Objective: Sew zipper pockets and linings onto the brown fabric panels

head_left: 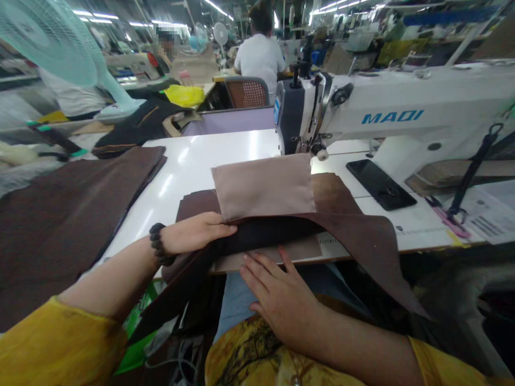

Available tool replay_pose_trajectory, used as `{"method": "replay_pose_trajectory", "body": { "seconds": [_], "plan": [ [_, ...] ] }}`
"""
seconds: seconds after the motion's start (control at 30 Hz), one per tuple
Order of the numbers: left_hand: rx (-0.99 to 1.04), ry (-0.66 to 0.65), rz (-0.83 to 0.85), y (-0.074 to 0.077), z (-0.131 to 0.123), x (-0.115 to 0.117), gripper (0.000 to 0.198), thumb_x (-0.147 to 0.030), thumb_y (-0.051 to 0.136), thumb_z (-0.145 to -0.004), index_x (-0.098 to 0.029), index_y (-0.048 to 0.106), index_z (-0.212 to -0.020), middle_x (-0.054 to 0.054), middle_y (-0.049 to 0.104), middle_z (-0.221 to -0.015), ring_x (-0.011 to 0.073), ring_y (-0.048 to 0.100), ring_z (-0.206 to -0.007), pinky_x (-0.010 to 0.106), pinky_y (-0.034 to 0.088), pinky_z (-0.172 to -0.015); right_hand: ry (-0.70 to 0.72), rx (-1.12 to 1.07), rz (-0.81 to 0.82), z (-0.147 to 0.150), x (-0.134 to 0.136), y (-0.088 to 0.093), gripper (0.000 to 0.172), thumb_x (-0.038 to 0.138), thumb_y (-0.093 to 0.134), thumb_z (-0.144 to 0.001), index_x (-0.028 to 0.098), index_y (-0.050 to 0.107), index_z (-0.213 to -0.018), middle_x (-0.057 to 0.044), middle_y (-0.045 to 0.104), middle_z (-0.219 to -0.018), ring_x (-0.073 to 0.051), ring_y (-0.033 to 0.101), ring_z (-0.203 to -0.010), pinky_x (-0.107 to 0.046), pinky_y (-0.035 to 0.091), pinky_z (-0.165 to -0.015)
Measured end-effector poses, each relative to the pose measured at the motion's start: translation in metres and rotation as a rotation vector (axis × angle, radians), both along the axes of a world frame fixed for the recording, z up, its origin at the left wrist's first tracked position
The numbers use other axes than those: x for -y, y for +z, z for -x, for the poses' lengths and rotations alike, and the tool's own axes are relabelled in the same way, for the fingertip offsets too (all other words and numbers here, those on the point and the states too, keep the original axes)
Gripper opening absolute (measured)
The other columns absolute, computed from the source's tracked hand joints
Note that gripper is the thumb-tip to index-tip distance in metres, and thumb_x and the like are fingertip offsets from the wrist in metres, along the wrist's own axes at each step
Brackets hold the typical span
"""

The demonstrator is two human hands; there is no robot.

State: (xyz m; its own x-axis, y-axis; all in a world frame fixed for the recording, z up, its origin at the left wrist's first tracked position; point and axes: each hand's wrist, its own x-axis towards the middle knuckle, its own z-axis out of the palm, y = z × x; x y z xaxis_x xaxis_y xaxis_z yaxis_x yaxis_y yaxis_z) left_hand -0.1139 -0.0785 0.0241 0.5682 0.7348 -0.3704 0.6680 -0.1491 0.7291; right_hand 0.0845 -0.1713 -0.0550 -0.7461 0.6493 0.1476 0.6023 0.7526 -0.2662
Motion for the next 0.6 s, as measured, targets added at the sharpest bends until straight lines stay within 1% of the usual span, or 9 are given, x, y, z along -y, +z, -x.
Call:
{"method": "replay_pose_trajectory", "body": {
  "seconds": [0.1, 0.23, 0.3, 0.37, 0.43, 0.47, 0.53, 0.57, 0.6],
  "plan": [
    [-0.011, -0.072, -0.044, 0.002, -0.004, 0.004, 0.037, -0.035, 0.038, -0.084, -0.016, 0.057, -0.11, 0.0, 0.059, -0.111, 0.0191, 0.052, -0.102, 0.026, 0.032, -0.096, 0.015, 0.011, -0.017, -0.001, 0.002, 0.0, 0.047, 0.035, 0.034, -0.09, 0.013, 0.03, -0.131, -0.008, 0.027, -0.14, -0.022, 0.021, -0.126, -0.056, 0.019, -0.101],
    [-0.041, -0.106, -0.116, 0.003, -0.007, 0.01, 0.036, -0.036, 0.036, -0.087, -0.015, 0.057, -0.108, 0.001, 0.06, -0.108, 0.0196, 0.054, -0.098, 0.027, 0.035, -0.092, 0.042, 0.0, -0.063, -0.012, 0.008, -0.003, 0.044, 0.032, 0.027, -0.092, 0.01, 0.033, -0.129, -0.011, 0.026, -0.14, -0.023, 0.015, -0.129, -0.052, 0.02, -0.103],
    [-0.054, -0.113, -0.142, 0.004, -0.007, 0.013, 0.036, -0.036, 0.036, -0.087, -0.015, 0.057, -0.107, 0.002, 0.061, -0.106, 0.0201, 0.055, -0.096, 0.027, 0.038, -0.089, 0.041, -0.001, -0.083, -0.022, 0.01, -0.004, 0.042, 0.03, 0.027, -0.092, 0.009, 0.037, -0.127, -0.011, 0.029, -0.138, -0.023, 0.018, -0.129, -0.051, 0.021, -0.103],
    [-0.067, -0.127, -0.165, 0.004, -0.008, 0.014, 0.035, -0.036, 0.035, -0.088, -0.015, 0.058, -0.105, 0.003, 0.062, -0.103, 0.0205, 0.056, -0.094, 0.028, 0.04, -0.086, 0.03, -0.005, -0.101, -0.034, 0.013, -0.001, 0.04, 0.028, 0.03, -0.091, 0.008, 0.042, -0.124, -0.013, 0.035, -0.135, -0.025, 0.025, -0.126, -0.049, 0.027, -0.101],
    [-0.085, -0.138, -0.191, 0.004, -0.009, 0.016, 0.034, -0.035, 0.034, -0.088, -0.016, 0.058, -0.103, 0.003, 0.063, -0.1, 0.0204, 0.056, -0.092, 0.028, 0.04, -0.085, 0.033, -0.03, -0.103, -0.048, 0.015, 0.01, 0.038, 0.026, 0.033, -0.09, 0.007, 0.049, -0.118, -0.013, 0.044, -0.128, -0.025, 0.036, -0.121, -0.044, 0.034, -0.098],
    [-0.097, -0.143, -0.202, 0.004, -0.009, 0.018, 0.033, -0.034, 0.034, -0.088, -0.016, 0.058, -0.102, 0.003, 0.063, -0.099, 0.02, 0.057, -0.092, 0.027, 0.041, -0.084, 0.057, -0.045, -0.085, -0.057, 0.017, 0.019, 0.036, 0.026, 0.035, -0.09, 0.007, 0.053, -0.114, -0.012, 0.049, -0.124, -0.023, 0.042, -0.116, -0.038, 0.037, -0.097],
    [-0.128, -0.152, -0.22, 0.005, -0.011, 0.021, 0.032, -0.032, 0.033, -0.088, -0.018, 0.058, -0.101, 0.002, 0.063, -0.097, 0.0188, 0.057, -0.09, 0.027, 0.041, -0.084, 0.133, -0.075, 0.003, -0.078, 0.021, 0.04, 0.03, 0.024, 0.04, -0.088, 0.011, 0.057, -0.11, -0.007, 0.057, -0.115, -0.016, 0.051, -0.107, -0.023, 0.041, -0.092],
    [-0.149, -0.155, -0.23, 0.005, -0.013, 0.023, 0.031, -0.032, 0.032, -0.088, -0.018, 0.057, -0.1, 0.002, 0.063, -0.096, 0.0183, 0.058, -0.089, 0.027, 0.041, -0.084, 0.177, -0.085, 0.063, -0.091, 0.024, 0.05, 0.028, 0.023, 0.042, -0.088, 0.015, 0.056, -0.111, -0.003, 0.059, -0.112, -0.012, 0.054, -0.103, -0.017, 0.042, -0.089],
    [-0.169, -0.159, -0.242, 0.005, -0.014, 0.025, 0.03, -0.031, 0.032, -0.088, -0.019, 0.057, -0.099, 0.001, 0.063, -0.095, 0.018, 0.058, -0.088, 0.027, 0.041, -0.084, 0.172, -0.105, 0.124, -0.106, 0.027, 0.06, 0.028, 0.023, 0.044, -0.087, 0.02, 0.055, -0.113, 0.001, 0.06, -0.11, -0.01, 0.056, -0.099, -0.014, 0.043, -0.086]
  ]
}}
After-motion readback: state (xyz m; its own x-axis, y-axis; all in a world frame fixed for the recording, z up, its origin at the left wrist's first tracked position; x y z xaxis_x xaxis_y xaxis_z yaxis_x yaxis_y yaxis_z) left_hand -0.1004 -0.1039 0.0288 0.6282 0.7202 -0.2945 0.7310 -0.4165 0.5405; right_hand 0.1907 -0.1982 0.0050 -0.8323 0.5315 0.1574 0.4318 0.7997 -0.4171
